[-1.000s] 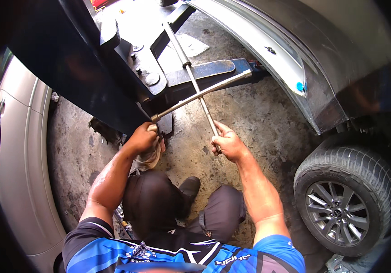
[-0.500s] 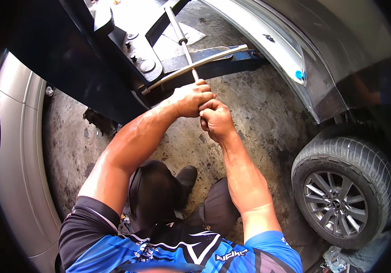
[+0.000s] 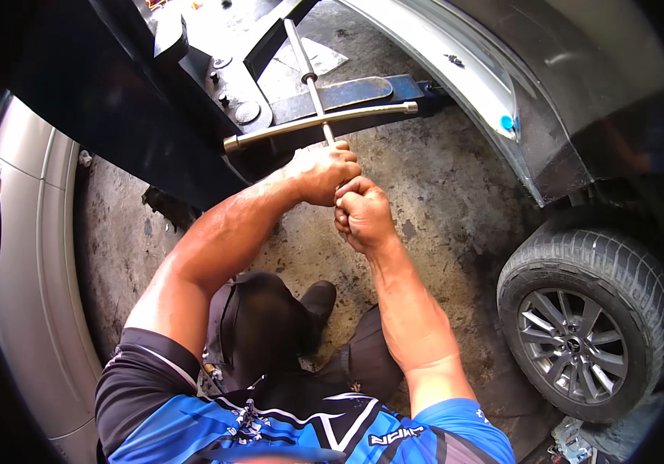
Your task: Loosening lug nuts and preparing to lift the vehicle to remove a wheel.
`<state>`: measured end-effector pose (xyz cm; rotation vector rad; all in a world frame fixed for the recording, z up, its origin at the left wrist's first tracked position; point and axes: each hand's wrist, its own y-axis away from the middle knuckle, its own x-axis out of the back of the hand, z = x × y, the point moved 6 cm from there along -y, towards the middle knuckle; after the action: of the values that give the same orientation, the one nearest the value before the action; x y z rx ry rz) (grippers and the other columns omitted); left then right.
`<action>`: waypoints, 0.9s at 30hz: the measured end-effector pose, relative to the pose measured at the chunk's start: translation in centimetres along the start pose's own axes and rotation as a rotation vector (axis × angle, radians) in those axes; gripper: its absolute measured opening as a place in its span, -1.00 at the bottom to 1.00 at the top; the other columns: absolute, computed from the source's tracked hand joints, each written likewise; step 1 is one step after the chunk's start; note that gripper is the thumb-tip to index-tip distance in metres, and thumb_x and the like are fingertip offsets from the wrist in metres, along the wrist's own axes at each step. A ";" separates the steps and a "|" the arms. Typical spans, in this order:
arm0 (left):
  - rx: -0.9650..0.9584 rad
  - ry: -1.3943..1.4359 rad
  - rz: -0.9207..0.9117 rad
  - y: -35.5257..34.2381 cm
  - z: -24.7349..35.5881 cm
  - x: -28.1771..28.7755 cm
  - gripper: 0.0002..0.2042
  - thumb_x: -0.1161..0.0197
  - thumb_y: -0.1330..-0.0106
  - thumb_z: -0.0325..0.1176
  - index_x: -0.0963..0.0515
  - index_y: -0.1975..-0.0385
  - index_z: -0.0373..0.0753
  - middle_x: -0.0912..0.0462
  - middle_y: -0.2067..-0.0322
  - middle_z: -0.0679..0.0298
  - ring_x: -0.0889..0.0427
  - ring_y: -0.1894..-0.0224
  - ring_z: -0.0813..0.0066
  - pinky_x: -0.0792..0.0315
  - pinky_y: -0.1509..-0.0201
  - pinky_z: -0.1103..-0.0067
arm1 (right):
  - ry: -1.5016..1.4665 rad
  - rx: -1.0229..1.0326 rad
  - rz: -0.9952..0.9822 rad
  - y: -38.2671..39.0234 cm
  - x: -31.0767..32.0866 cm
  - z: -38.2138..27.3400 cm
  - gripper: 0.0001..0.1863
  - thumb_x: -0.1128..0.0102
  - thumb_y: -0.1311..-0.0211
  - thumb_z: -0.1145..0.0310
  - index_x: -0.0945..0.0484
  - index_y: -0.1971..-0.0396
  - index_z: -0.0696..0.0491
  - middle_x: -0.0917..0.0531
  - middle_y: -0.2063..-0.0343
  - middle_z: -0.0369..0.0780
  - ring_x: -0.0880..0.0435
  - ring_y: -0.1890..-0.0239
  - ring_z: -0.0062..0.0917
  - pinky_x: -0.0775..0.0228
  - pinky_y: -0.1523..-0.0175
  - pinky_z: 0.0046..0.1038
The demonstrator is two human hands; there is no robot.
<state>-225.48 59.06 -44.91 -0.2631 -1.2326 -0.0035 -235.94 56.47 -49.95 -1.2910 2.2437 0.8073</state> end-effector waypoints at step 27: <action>0.205 -0.232 -0.180 0.1 -2.0 -2.1 -0.83 -0.27 -0.03 -0.25 -0.63 0.44 -0.17 -0.65 0.33 0.19 -0.60 0.12 0.19 -0.53 0.05 0.36 | -0.104 0.111 -0.201 -3.9 1.9 3.0 -0.80 0.04 -0.10 0.71 -0.42 0.44 0.03 -0.40 0.64 -0.32 -0.24 0.71 -0.67 -0.12 0.60 -0.55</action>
<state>-224.26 58.49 -47.47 0.0280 -1.4728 -0.0018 -233.19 55.77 -54.39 -1.3630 2.0103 0.6520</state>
